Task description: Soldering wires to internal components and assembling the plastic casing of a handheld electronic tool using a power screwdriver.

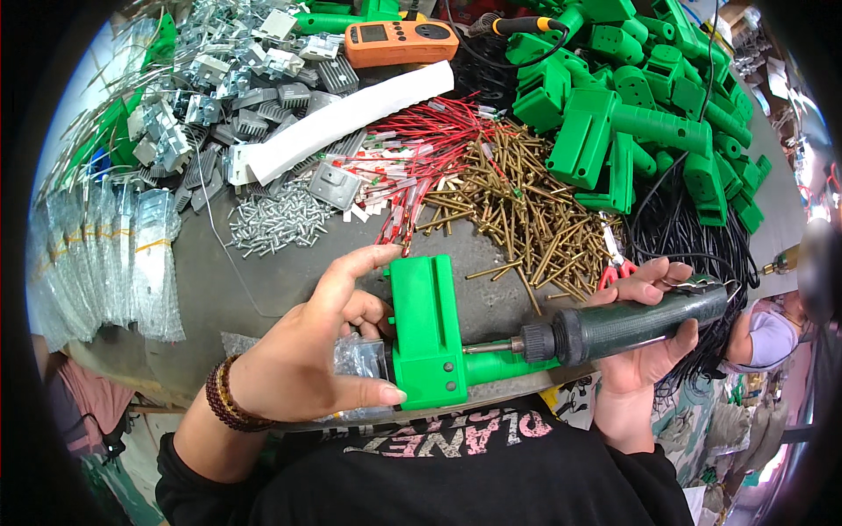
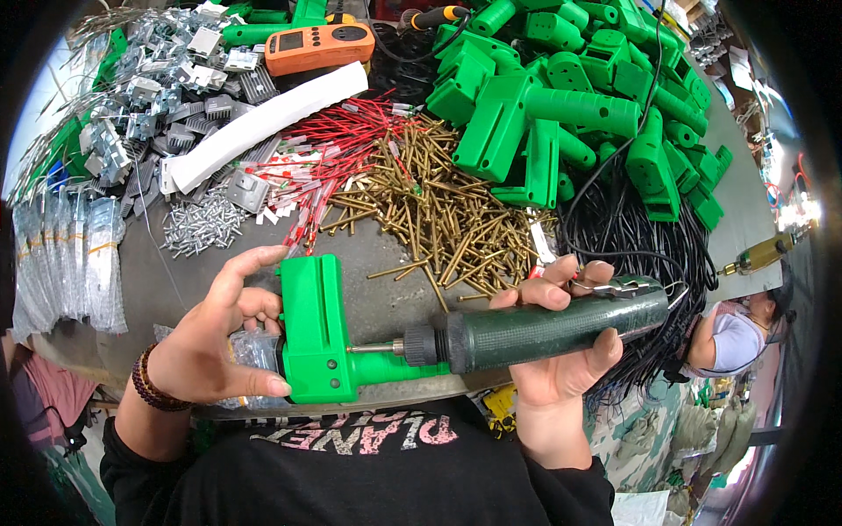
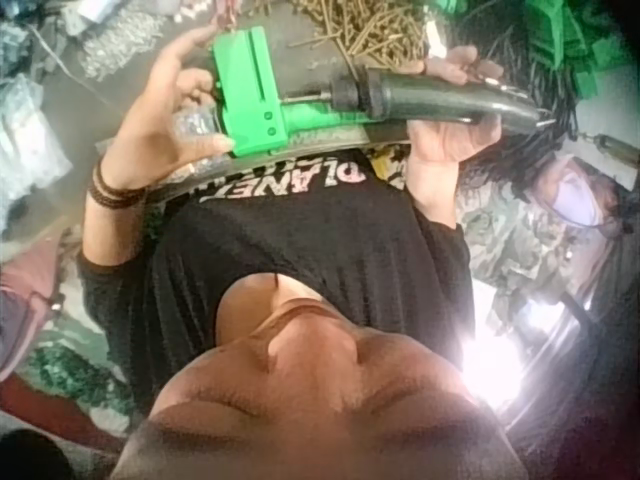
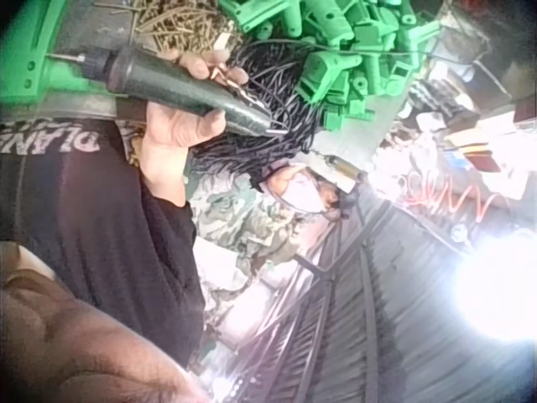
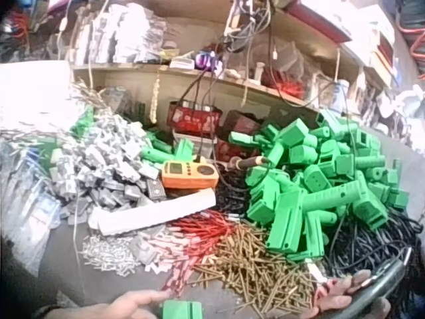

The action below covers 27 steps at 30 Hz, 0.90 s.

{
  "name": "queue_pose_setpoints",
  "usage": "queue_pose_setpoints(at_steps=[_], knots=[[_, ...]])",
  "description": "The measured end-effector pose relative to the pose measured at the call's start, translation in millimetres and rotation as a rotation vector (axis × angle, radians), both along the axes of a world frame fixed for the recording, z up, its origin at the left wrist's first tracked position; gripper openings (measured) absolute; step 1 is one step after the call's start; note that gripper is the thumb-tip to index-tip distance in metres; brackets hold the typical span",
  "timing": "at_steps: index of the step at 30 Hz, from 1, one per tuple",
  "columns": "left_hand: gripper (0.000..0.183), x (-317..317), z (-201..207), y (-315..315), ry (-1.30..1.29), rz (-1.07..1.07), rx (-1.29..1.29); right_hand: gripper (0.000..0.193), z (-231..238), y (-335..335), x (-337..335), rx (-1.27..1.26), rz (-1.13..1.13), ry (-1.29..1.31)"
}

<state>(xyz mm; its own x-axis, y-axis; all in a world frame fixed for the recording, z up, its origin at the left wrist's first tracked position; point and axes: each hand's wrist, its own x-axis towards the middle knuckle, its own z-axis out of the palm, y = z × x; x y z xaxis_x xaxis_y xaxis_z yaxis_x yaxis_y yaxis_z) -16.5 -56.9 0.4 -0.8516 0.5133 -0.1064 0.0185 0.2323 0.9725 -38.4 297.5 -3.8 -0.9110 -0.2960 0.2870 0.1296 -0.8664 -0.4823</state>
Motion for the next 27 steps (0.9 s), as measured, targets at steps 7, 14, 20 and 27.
queue_pose_setpoints(at_steps=[7, 14, 20, 27], knots=[[0.111, 2.3, 5.0, 5.3, 0.02, 0.042, 0.038, 0.049, -3.2, -6.5, -0.7, 0.01, -0.019, 0.011], [0.113, 1.8, 6.8, 7.1, -0.015, 0.064, 0.001, 0.04, -5.7, -11.6, -1.6, -0.033, -0.008, -0.021], [0.116, 3.4, 5.3, 6.5, -0.015, 0.072, -0.033, 0.04, -6.9, -15.2, 0.0, -0.021, -0.028, -0.018], [0.115, 3.8, 5.7, 6.9, 0.023, 0.079, -0.022, 0.05, -8.6, -17.7, -6.9, -0.059, -0.02, -0.052]])
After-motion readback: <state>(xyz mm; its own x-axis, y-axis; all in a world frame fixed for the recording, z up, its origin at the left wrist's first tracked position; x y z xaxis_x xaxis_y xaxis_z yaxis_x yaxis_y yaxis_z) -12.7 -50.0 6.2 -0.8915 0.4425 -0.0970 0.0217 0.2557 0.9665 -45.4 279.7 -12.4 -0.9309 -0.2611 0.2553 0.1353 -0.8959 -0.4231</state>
